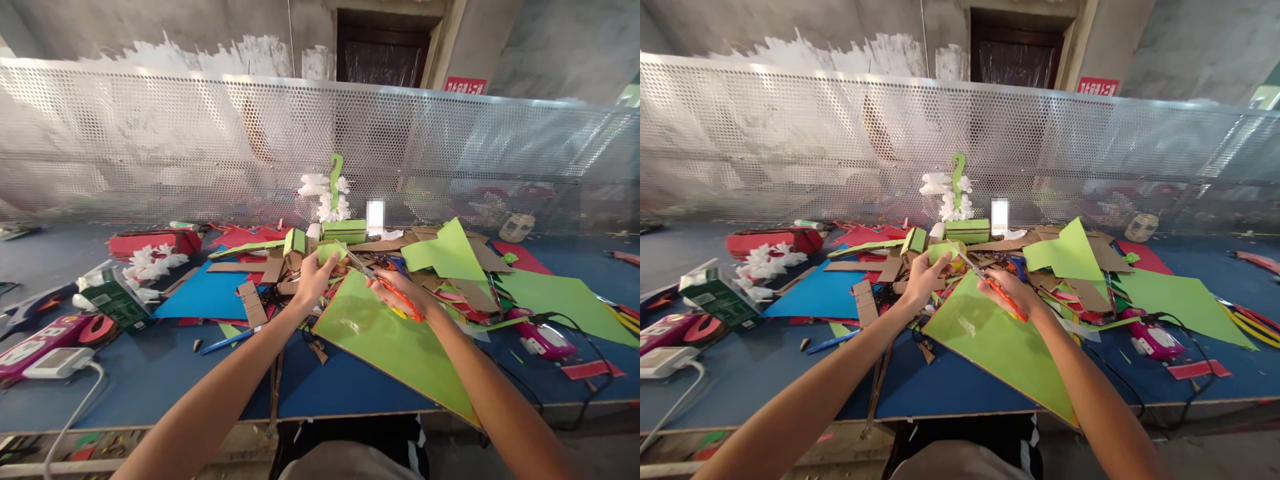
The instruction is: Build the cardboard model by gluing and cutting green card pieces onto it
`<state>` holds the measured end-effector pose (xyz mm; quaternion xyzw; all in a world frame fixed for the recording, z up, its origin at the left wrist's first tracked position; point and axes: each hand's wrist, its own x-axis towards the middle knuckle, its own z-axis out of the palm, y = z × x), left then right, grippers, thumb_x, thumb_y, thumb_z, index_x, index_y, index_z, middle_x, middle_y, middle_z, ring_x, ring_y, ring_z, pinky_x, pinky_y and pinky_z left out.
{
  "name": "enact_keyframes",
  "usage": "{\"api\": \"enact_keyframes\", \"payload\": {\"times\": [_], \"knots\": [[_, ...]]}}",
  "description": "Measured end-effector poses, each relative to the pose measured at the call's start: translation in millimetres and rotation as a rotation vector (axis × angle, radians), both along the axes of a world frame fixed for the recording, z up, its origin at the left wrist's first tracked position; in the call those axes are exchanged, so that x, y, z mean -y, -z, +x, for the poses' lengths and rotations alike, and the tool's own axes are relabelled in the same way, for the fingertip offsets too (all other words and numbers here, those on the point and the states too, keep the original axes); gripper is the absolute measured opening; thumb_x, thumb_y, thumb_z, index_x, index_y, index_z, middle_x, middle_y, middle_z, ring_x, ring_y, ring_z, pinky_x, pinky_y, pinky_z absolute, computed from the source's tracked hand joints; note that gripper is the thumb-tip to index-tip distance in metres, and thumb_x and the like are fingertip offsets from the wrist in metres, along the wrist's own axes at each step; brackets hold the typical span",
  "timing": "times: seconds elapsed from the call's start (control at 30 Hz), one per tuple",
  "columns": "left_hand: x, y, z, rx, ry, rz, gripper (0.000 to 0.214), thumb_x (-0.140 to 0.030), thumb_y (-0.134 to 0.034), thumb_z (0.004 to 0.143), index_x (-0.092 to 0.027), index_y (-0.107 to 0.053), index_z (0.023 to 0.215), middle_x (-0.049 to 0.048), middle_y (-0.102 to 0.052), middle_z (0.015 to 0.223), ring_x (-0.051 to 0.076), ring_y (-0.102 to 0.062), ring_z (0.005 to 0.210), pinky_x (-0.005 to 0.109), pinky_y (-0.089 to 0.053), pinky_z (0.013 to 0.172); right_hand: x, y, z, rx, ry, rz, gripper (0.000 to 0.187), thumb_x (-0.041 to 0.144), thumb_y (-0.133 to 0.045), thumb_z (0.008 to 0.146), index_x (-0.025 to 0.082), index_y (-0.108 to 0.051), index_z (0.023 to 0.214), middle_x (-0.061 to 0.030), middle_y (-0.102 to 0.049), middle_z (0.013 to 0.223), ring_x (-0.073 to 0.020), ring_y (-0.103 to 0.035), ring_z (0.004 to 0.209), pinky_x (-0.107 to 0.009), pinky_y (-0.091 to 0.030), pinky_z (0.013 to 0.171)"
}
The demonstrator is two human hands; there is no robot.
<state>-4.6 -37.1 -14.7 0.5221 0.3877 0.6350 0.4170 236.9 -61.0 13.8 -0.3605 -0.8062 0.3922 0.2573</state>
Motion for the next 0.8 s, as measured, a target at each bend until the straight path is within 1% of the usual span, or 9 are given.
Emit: {"api": "enact_keyframes", "payload": {"times": [0.13,0.23,0.33,0.6,0.73,0.8], "knots": [[1.5,-1.8,-0.1,-0.013,-0.009,0.012,0.051,-0.063,-0.08,0.078,-0.015,-0.073,0.093,0.0068,-0.078,0.086,0.018,-0.068,0.068,0.03,-0.054,0.068,2.2,-3.1,-2.2,-0.005,0.018,0.001,0.059,0.08,-0.059,0.091,0.022,-0.055,0.093,0.0037,-0.048,0.068,-0.0123,-0.041,0.054,-0.026,-0.033,0.048],[3.2,-3.4,0.1,-0.01,-0.01,0.013,0.05,-0.063,-0.081,0.077,-0.015,-0.073,0.092,0.0063,-0.077,0.084,0.018,-0.067,0.067,0.029,-0.053,0.066,2.2,-2.7,-2.7,0.003,0.022,-0.012,0.058,0.08,-0.058,0.092,0.022,-0.055,0.093,0.004,-0.047,0.067,-0.0123,-0.042,0.053,-0.026,-0.034,0.048],[4.2,-3.8,0.1,-0.012,-0.011,0.012,0.049,-0.061,-0.081,0.078,-0.015,-0.073,0.093,0.0072,-0.078,0.087,0.017,-0.066,0.066,0.028,-0.053,0.065,1.0,-0.4,-2.7,0.001,0.031,-0.023,0.057,0.079,-0.058,0.093,0.022,-0.056,0.095,0.0043,-0.047,0.066,-0.0125,-0.042,0.053,-0.026,-0.033,0.047],[5.7,-6.5,-0.2,-0.031,-0.016,0.026,0.049,-0.062,-0.08,0.078,-0.015,-0.074,0.09,0.0065,-0.077,0.084,0.016,-0.063,0.065,0.028,-0.05,0.065,-1.9,3.3,-4.5,-0.001,0.072,0.002,0.058,0.08,-0.06,0.091,0.022,-0.057,0.089,0.004,-0.047,0.064,-0.0135,-0.044,0.054,-0.026,-0.035,0.048],[3.4,-5.2,-1.0,-0.035,-0.003,0.016,0.049,-0.062,-0.08,0.079,-0.015,-0.072,0.089,0.006,-0.076,0.08,0.016,-0.062,0.064,0.027,-0.049,0.063,-1.9,1.8,-3.5,0.033,0.091,0.028,0.055,0.075,-0.064,0.091,0.021,-0.057,0.087,0.0031,-0.052,0.063,-0.014,-0.048,0.055,-0.026,-0.037,0.05],[2.9,-4.5,-1.2,-0.022,0.021,-0.013,0.048,-0.061,-0.081,0.077,-0.016,-0.071,0.088,0.0055,-0.075,0.078,0.016,-0.063,0.065,0.028,-0.05,0.064,-0.2,-0.2,-4.3,0.002,0.116,0.012,0.053,0.074,-0.063,0.092,0.022,-0.055,0.085,0.0032,-0.054,0.063,-0.0137,-0.049,0.052,-0.027,-0.038,0.049]]}}
